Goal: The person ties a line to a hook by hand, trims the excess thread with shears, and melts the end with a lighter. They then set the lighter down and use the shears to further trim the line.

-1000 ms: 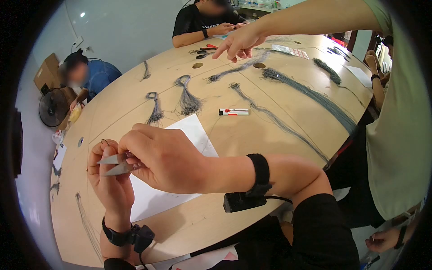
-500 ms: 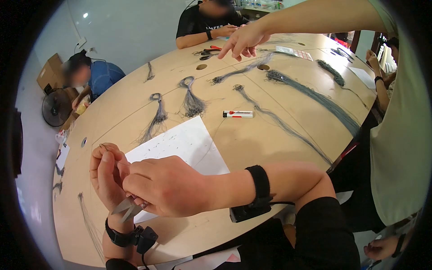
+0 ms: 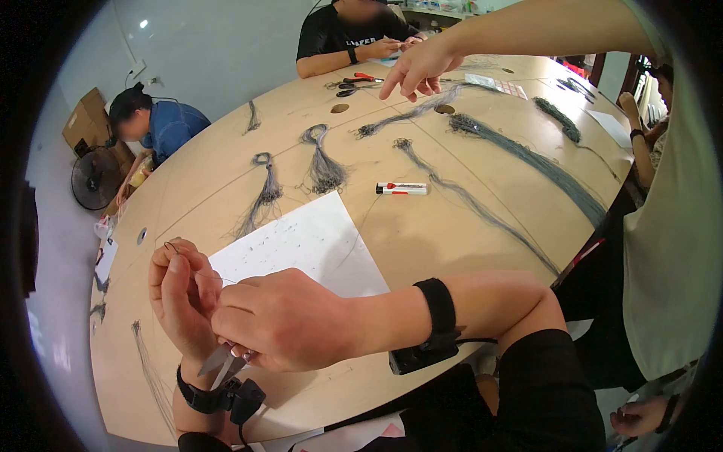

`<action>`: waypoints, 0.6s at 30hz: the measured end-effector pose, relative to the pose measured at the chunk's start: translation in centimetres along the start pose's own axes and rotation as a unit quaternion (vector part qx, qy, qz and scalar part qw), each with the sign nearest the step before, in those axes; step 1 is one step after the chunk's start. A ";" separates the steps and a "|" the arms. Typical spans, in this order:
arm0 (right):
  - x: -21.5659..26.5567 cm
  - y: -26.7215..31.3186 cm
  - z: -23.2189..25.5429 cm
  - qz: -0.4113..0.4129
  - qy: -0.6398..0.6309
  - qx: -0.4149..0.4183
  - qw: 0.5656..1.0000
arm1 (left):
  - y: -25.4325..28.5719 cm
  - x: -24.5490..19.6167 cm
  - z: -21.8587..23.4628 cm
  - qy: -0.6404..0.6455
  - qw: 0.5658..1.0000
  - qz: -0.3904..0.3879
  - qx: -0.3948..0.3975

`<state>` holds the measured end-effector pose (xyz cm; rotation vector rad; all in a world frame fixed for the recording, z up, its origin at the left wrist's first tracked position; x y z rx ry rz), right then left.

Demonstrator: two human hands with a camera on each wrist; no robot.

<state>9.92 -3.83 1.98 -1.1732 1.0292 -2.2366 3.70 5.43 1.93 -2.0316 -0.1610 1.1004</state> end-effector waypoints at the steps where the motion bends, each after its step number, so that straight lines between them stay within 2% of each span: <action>1: 0.0 0.0 -0.1 0.001 0.000 0.003 1.000 | 0.0 0.0 0.0 0.005 1.000 0.000 0.001; 7: 0.1 -0.5 0.7 0.007 0.016 0.008 1.000 | -0.1 -0.2 0.2 -0.001 1.000 -0.010 -0.005; 9: -0.8 -1.6 2.7 0.002 0.046 -0.049 0.998 | -0.5 -0.6 0.3 0.003 1.000 -0.030 0.006; 10: -1.7 -2.3 3.9 -0.040 0.022 -0.055 0.997 | -0.6 -0.9 0.3 0.009 0.999 -0.049 0.018; 11: -2.8 -2.9 5.5 -0.023 0.063 -0.117 0.991 | -0.5 -0.9 0.4 0.006 0.999 -0.049 0.017; 12: -4.7 -3.7 6.6 -0.124 0.087 -0.129 0.980 | -0.6 -0.9 0.4 0.021 0.999 -0.044 0.015; 14: -9.2 -4.5 8.0 -0.306 0.107 -0.077 0.943 | -0.4 -0.8 0.3 0.033 0.999 -0.038 0.013; 18: -17.0 -3.7 9.1 -0.400 0.268 0.058 0.875 | -0.4 -0.8 0.3 0.034 0.999 -0.026 0.017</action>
Point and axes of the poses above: each hand's wrist, its own y-axis away from the middle knuckle, its own z-axis out of the back of the hand, x = y × z, the point moved 7 cm from there along -y, towards the middle knuckle, and after that the axes turned 14 degrees about -z, right-handed, at the moved point
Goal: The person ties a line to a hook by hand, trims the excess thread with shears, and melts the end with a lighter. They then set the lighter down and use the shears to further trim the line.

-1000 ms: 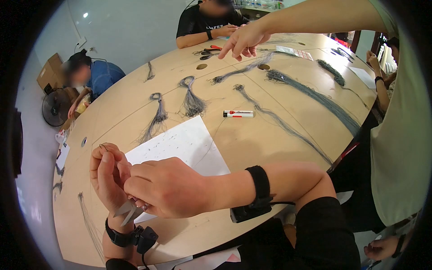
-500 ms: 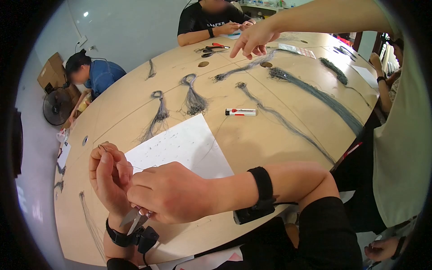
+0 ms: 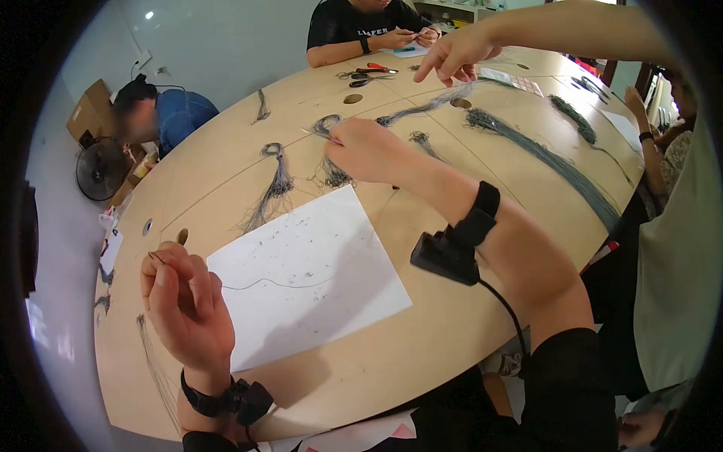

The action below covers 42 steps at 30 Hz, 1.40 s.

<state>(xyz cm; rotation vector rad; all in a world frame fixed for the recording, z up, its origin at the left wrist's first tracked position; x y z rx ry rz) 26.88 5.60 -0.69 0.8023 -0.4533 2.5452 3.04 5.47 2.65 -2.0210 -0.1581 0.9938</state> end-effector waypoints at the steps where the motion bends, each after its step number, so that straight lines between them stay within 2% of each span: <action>1: -1.0 -0.6 -0.3 0.000 0.001 0.001 1.000 | -0.1 0.1 0.2 0.011 1.000 0.004 -0.006; 3: -3.6 -1.9 -2.1 -0.051 0.031 0.064 0.996 | -0.3 0.3 0.3 0.010 1.000 -0.001 -0.005; 7: -4.7 -3.3 -3.2 -0.028 0.024 0.077 0.996 | -0.5 0.8 0.7 0.012 1.000 0.001 -0.009; 10: -4.9 -3.7 -3.1 -0.078 0.078 0.115 0.987 | -0.5 1.4 1.0 0.013 0.999 0.032 -0.022; 12: -3.5 -3.8 -0.1 -0.037 -0.015 -0.035 0.999 | -0.5 1.7 1.2 0.007 0.999 0.038 -0.027; 13: -2.4 -3.2 0.2 -0.034 -0.014 -0.034 0.999 | -0.6 1.8 1.4 0.002 0.999 0.038 -0.033; 15: 0.3 0.0 -2.1 0.026 -0.107 0.094 0.989 | -0.5 1.6 1.4 -0.002 0.998 0.043 -0.045; 17: 3.6 4.7 -4.5 0.167 -0.115 0.119 0.972 | -0.6 1.5 1.2 0.001 0.998 0.044 -0.052; 19: 5.6 8.3 -5.7 0.112 -0.136 0.228 0.958 | -0.6 0.9 1.0 -0.003 0.999 0.023 -0.043; 21: 6.9 10.3 -5.7 0.109 -0.169 0.258 0.945 | -0.6 0.4 0.8 -0.014 0.999 0.013 -0.032; 22: 7.4 10.7 -5.3 0.070 -0.196 0.290 0.934 | -0.7 0.2 0.4 -0.003 1.000 0.006 0.004; 23: 7.6 11.0 -5.4 0.068 -0.196 0.290 0.934 | -0.6 0.0 -0.2 0.009 0.999 0.001 0.040; 24: 7.9 11.1 -5.2 0.079 -0.224 0.278 0.931 | -0.6 0.0 -0.4 0.011 0.999 0.003 0.039; 26: 8.2 11.5 -5.0 0.085 -0.251 0.266 0.927 | -0.7 -0.2 0.0 -0.037 0.999 -0.008 -0.010; 28: 9.0 11.8 -3.8 0.122 -0.328 0.223 0.910 | -0.7 -0.3 0.1 -0.030 0.999 -0.015 -0.012; 29: 9.2 12.0 -4.2 0.120 -0.326 0.222 0.911 | -0.8 -0.5 0.3 -0.026 0.999 -0.025 -0.017; 31: 10.5 12.8 -2.3 0.239 -0.447 0.127 0.852 | -0.8 -0.7 0.5 -0.021 0.999 -0.018 -0.025; 32: 10.9 13.3 -1.8 0.280 -0.417 0.089 0.860 | -0.7 -0.8 0.4 -0.038 0.999 -0.018 -0.017; 33: 11.3 13.2 -1.2 0.280 -0.417 0.088 0.860 | -0.7 -0.9 0.3 -0.054 0.998 -0.018 -0.009; 35: 11.9 12.6 -0.8 0.230 -0.449 0.131 0.854 | -0.2 -0.8 0.3 -0.060 0.998 -0.017 -0.024; 37: 12.1 12.1 -0.9 0.217 -0.449 0.124 0.858 | 0.2 -0.5 0.5 -0.064 0.997 -0.015 -0.037; 39: 12.0 11.6 -0.7 0.239 -0.483 0.077 0.839 | 0.4 -0.3 1.3 -0.094 0.994 -0.037 -0.044; 40: 11.9 11.4 -0.9 0.243 -0.488 0.082 0.835 | 0.3 -0.3 1.2 -0.094 0.994 -0.037 -0.043; 42: 11.5 11.2 -0.4 0.261 -0.489 0.065 0.829 | 0.2 -0.4 0.2 -0.120 0.991 -0.056 0.023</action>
Point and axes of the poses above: each hand's wrist, its own y-axis away from the middle knuckle, its own z-axis out of the back of the hand, x = y × z, the point moved 7 cm from there along -y, towards the middle knuckle, and after that the axes turned 14 degrees about -z, right-handed, at the moved point
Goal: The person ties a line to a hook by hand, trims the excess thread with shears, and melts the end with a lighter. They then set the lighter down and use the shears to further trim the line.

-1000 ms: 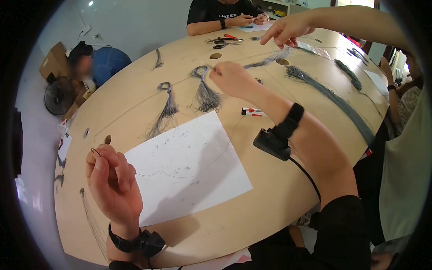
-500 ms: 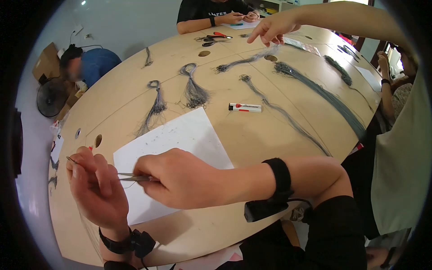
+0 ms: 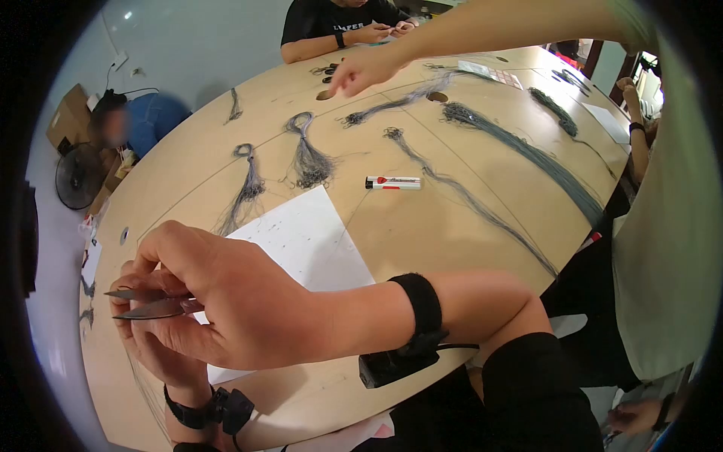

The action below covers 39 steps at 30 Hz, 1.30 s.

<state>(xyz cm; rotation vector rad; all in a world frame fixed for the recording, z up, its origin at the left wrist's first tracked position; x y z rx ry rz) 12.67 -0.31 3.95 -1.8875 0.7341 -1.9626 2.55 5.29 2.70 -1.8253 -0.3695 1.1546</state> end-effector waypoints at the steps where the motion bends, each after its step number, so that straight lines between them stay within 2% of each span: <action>1: 0.3 0.1 0.2 0.025 0.002 -0.004 1.000 | 0.2 0.2 0.0 0.001 1.000 0.000 0.000; 5: 0.7 0.2 0.6 0.062 0.044 -0.035 0.996 | 0.6 0.4 -0.4 -0.048 0.998 -0.017 0.044; 7: 1.3 0.4 0.7 0.110 0.077 -0.049 0.990 | 0.5 0.3 -0.4 -0.066 0.995 -0.038 0.057; 10: 1.4 0.4 0.8 0.141 0.083 -0.056 0.985 | 0.8 0.7 -0.2 -0.057 0.997 -0.019 0.055; 14: 1.1 0.5 0.8 0.147 0.043 -0.060 0.986 | 0.3 0.6 -0.6 -0.061 0.993 -0.069 0.070; 17: 0.7 0.4 0.6 0.142 0.054 -0.055 0.987 | 0.2 0.5 -0.5 -0.042 0.995 -0.080 0.040; 19: 0.2 0.4 0.8 0.144 0.034 -0.080 0.986 | 0.2 1.1 -0.7 0.035 0.997 -0.031 0.062; 20: 0.3 0.5 0.7 0.147 0.028 -0.074 0.986 | 0.3 1.6 -0.6 0.056 0.998 -0.003 0.035; 22: -1.6 -0.1 0.9 -0.003 -0.070 -0.051 0.996 | 0.6 2.5 -0.4 0.086 0.996 0.033 0.002; 23: -1.3 -0.3 1.2 -0.017 -0.058 -0.055 0.997 | 0.4 2.5 -0.7 0.131 0.990 0.045 -0.003; 25: -0.6 -0.6 1.9 -0.033 -0.014 -0.080 0.996 | 0.2 2.5 -0.7 0.154 0.984 0.087 -0.025; 27: -0.5 -0.9 2.5 -0.053 0.043 -0.078 0.995 | -0.1 2.5 -0.2 0.157 0.982 0.095 -0.033; 32: 0.0 -0.8 2.4 -0.086 0.058 -0.085 0.991 | 0.0 2.5 -0.4 0.179 0.977 0.112 -0.028; 34: -0.5 -0.8 2.0 -0.125 0.056 -0.061 0.989 | 0.3 2.7 -0.5 0.161 0.977 0.137 -0.026; 37: -1.3 -0.9 1.5 -0.103 0.017 -0.042 0.994 | 0.4 2.8 -0.9 0.156 0.976 0.149 -0.006; 39: -0.9 -0.9 1.7 -0.093 0.068 -0.041 0.993 | 0.5 2.7 -1.0 0.157 0.976 0.150 -0.004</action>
Point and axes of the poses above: each hand's wrist, its own y-axis away from the middle knuckle, its own z-axis out of the back of the hand, x = y × z, the point moved 7 cm from there along -y, towards the middle knuckle, and after that the axes turned 14 degrees about -z, right-handed, at the moved point
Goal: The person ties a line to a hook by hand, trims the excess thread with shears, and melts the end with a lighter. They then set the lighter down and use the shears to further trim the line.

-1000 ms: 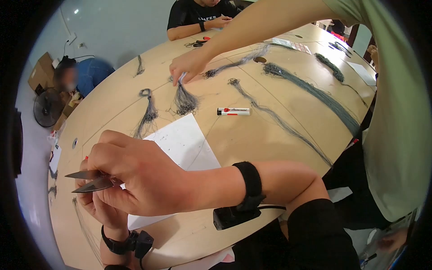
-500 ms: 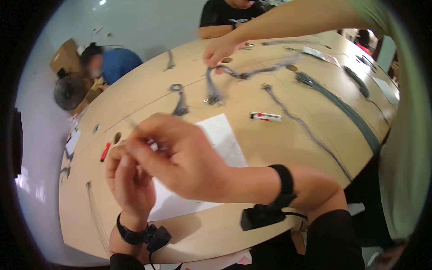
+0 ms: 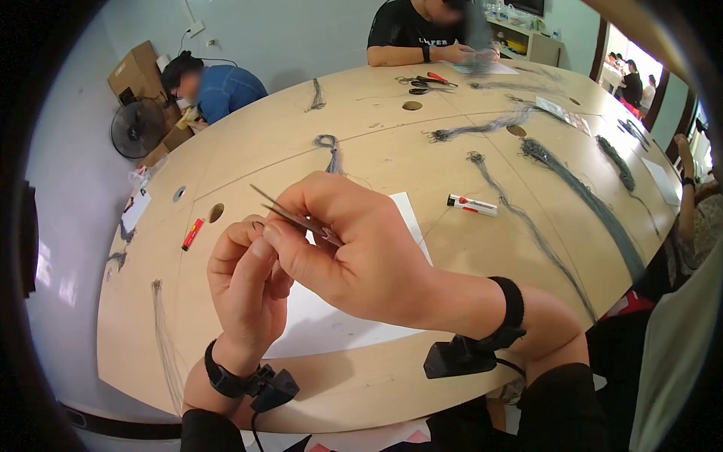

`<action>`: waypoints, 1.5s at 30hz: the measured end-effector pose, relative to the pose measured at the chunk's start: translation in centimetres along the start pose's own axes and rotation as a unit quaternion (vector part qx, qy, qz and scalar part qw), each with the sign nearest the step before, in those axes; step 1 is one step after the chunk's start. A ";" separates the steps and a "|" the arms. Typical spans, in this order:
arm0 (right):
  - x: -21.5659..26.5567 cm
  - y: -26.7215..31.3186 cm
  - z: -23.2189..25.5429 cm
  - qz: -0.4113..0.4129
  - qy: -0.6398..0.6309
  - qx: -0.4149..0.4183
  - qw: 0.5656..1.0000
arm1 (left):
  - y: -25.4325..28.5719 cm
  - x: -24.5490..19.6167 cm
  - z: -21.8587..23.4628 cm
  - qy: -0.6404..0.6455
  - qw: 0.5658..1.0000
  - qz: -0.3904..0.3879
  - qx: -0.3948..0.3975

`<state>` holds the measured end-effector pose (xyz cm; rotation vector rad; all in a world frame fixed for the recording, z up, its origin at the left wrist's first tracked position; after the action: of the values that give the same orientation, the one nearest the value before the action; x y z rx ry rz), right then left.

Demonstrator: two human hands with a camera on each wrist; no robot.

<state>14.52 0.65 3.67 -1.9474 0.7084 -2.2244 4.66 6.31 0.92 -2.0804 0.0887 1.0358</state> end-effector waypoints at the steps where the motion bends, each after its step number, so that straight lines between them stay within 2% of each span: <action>1: 0.3 0.0 0.0 0.028 0.023 -0.005 0.999 | 0.0 0.0 0.0 -0.001 1.000 0.001 0.002; 2: 0.7 0.1 0.0 0.057 0.045 -0.009 0.997 | 0.0 -0.1 -0.1 -0.001 1.000 -0.001 0.001; 5: 0.9 0.0 0.2 0.059 0.070 -0.027 0.995 | -0.1 -0.6 -0.1 0.032 0.999 0.014 -0.018; 9: 1.8 0.1 -0.1 0.115 0.061 0.015 0.991 | 0.1 -0.7 0.0 0.048 0.997 0.050 -0.036; 11: 2.0 0.3 -0.1 0.125 0.157 -0.032 0.979 | 0.1 -0.6 0.0 0.051 0.996 0.058 -0.038; 14: 2.5 0.4 -0.3 0.153 0.210 -0.029 0.965 | 0.1 -0.8 -0.2 0.077 0.995 0.056 -0.023; 16: 2.4 0.4 -0.4 0.162 0.197 -0.038 0.966 | 0.3 -0.9 -0.4 0.021 0.997 0.075 -0.008; 23: 2.4 0.6 -0.4 0.178 0.188 -0.054 0.964 | 0.5 -0.9 -0.7 0.027 0.995 0.092 0.002; 30: 2.9 0.8 -0.3 0.219 0.198 -0.059 0.954 | 0.8 -0.7 -0.9 0.060 0.988 0.141 0.003; 34: 3.0 0.9 -0.6 0.223 0.253 -0.037 0.941 | 0.9 -0.8 -1.1 0.047 0.986 0.157 -0.002; 45: 3.3 1.2 -0.8 0.235 0.280 -0.043 0.930 | 0.8 -1.1 -0.9 0.031 0.989 0.144 -0.003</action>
<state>12.91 -1.42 6.19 -0.9837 1.2010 -2.4362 4.26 4.85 1.51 -2.1479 0.4286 1.1418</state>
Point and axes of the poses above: each hand's wrist, its own y-axis away from the middle knuckle, its own z-axis out of the back of the hand, x = y × z, the point moved 7 cm from there along -y, towards the middle knuckle, and after that the axes turned 14 degrees about -z, right-handed, at the moved point
